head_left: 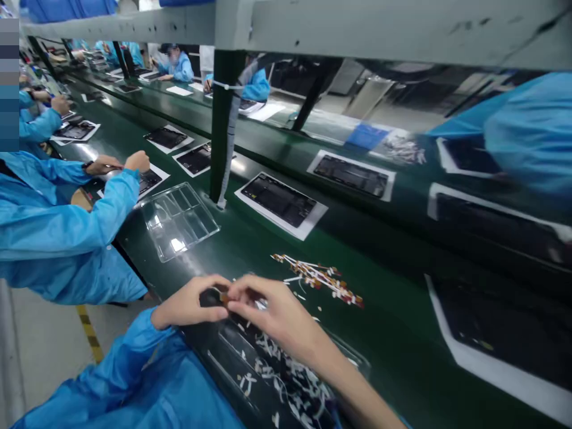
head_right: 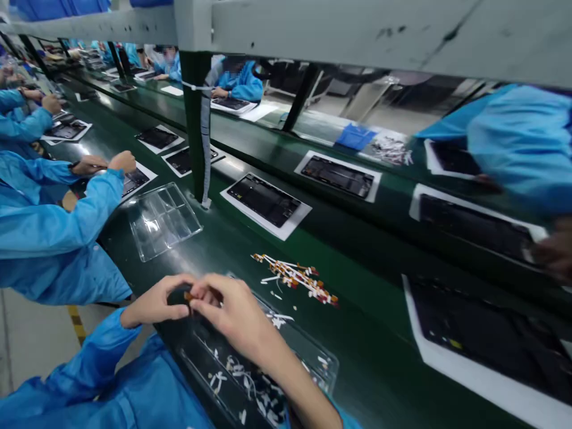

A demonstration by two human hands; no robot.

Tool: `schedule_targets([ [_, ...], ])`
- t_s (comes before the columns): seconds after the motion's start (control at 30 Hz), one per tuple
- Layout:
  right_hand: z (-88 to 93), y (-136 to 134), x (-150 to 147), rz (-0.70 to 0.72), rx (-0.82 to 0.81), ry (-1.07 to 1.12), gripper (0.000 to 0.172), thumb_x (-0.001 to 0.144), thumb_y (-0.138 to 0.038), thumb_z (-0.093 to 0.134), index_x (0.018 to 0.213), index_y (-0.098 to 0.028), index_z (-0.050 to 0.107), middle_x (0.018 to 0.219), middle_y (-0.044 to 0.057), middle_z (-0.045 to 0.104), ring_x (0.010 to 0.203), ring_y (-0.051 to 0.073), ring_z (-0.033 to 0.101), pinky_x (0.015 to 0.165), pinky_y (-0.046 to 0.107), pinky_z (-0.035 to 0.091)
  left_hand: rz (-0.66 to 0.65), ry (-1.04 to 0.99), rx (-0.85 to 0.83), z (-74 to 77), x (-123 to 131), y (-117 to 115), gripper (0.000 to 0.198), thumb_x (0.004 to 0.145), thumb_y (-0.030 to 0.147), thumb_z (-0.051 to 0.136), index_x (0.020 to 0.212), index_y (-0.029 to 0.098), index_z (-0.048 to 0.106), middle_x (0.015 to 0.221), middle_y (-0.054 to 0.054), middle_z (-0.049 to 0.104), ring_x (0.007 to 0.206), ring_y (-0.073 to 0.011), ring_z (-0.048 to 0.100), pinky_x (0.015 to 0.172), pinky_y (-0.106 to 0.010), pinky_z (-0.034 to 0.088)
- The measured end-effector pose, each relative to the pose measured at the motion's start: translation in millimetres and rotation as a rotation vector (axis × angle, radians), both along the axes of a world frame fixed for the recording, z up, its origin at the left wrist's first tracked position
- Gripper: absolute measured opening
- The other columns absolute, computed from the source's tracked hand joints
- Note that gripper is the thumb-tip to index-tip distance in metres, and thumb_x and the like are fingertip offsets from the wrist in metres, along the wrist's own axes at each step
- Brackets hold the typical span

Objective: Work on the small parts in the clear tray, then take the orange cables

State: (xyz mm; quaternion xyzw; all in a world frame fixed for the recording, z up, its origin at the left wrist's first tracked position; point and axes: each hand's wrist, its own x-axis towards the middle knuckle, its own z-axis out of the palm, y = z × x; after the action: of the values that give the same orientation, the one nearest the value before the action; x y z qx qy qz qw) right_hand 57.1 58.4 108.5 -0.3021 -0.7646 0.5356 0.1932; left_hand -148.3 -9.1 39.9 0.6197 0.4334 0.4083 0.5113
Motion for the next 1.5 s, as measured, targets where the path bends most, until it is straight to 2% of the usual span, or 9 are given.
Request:
schedule_targets([
  [0.1,-4.4,39.5,-64.5,0.055,-0.241,0.113,0.013,0.080,-0.028,0.076,0.081,-0.019,0.067,0.070,-0.002,0.068,0.063,0.014,0.064,0.062,0.026,0.052,0.115,-0.400,-0.239,-32.9,-33.6,-0.3,0.048,0.071,0.049,0.087,0.097,0.013,0.072,0.096,-0.010,0.073,0.099,-0.0268,0.067,0.098,-0.039,0.047],
  [0.23,-37.2,97.2,-153.2,-0.003,-0.211,0.084,0.020,0.082,-0.031,0.077,0.081,-0.017,0.063,0.071,-0.001,0.069,0.061,0.012,0.063,0.063,0.027,0.054,0.320,-0.614,-0.298,-65.3,-49.1,-7.1,0.057,0.088,0.068,0.060,0.111,0.016,0.069,0.099,-0.009,0.071,0.086,-0.0187,0.066,0.088,-0.035,0.052],
  [0.33,-62.1,130.2,-182.5,-0.090,-0.132,-0.019,0.022,0.089,-0.032,0.073,0.081,-0.015,0.062,0.068,-0.003,0.065,0.056,0.010,0.059,0.058,0.025,0.052,0.383,-0.661,-0.414,-75.1,-45.4,-20.6,0.054,0.090,0.055,0.062,0.126,0.016,0.065,0.110,-0.013,0.069,0.086,-0.0186,0.066,0.084,-0.034,0.053],
  [0.47,-58.8,148.5,-120.7,-0.194,0.050,-0.172,0.018,0.090,-0.033,0.069,0.094,-0.015,0.068,0.078,0.001,0.069,0.063,0.012,0.062,0.062,0.027,0.051,0.408,-0.611,-0.495,-79.5,-38.0,-40.0,0.037,0.082,0.045,0.078,0.099,0.012,0.076,0.086,-0.008,0.069,0.078,-0.0168,0.061,0.078,-0.030,0.048],
  [0.67,1.9,133.6,85.3,-0.315,0.298,-0.456,0.023,0.084,-0.041,0.069,0.089,-0.019,0.073,0.077,0.004,0.073,0.066,0.019,0.064,0.063,0.030,0.047,0.187,-0.533,-0.491,-80.4,-34.1,-41.5,0.033,0.072,0.040,0.088,0.068,0.012,0.072,0.065,0.001,0.058,0.063,-0.0114,0.048,0.063,-0.023,0.036],
  [0.77,-18.6,114.5,148.4,-0.445,0.369,-0.554,0.016,0.080,-0.035,0.068,0.076,-0.020,0.072,0.067,0.005,0.070,0.060,0.020,0.063,0.059,0.030,0.045,0.048,-0.403,-0.445,-74.9,-25.8,-25.4,0.041,0.074,0.048,0.084,0.063,0.014,0.064,0.064,0.001,0.055,0.063,-0.0120,0.046,0.062,-0.023,0.034],
  [0.93,-88.4,103.9,157.5,-0.480,0.472,-0.553,0.020,0.087,-0.034,0.062,0.085,-0.017,0.073,0.081,0.005,0.068,0.072,0.019,0.065,0.070,0.031,0.051,-0.085,-0.265,-0.410,-48.9,5.0,7.7,0.048,0.093,0.054,0.060,0.063,0.016,0.060,0.065,-0.001,0.057,0.067,-0.0150,0.052,0.072,-0.026,0.042],
  [1.03,-108.1,103.5,147.2,-0.453,0.527,-0.496,0.023,0.090,-0.036,0.061,0.080,-0.018,0.071,0.078,0.002,0.063,0.070,0.018,0.063,0.070,0.030,0.051,-0.124,-0.243,-0.416,-33.2,24.0,17.2,0.044,0.092,0.053,0.061,0.069,0.016,0.062,0.068,-0.001,0.059,0.069,-0.0154,0.055,0.072,-0.026,0.045],
  [1.5,-55.4,44.9,154.6,-0.808,0.547,-0.044,0.030,0.096,-0.045,0.061,0.102,-0.017,0.071,0.090,0.008,0.072,0.074,0.020,0.067,0.069,0.034,0.056,-0.033,-0.160,-0.392,-32.5,80.8,5.3,0.036,0.091,0.047,0.064,0.074,0.015,0.068,0.073,-0.002,0.066,0.070,-0.0154,0.059,0.069,-0.026,0.048],
])
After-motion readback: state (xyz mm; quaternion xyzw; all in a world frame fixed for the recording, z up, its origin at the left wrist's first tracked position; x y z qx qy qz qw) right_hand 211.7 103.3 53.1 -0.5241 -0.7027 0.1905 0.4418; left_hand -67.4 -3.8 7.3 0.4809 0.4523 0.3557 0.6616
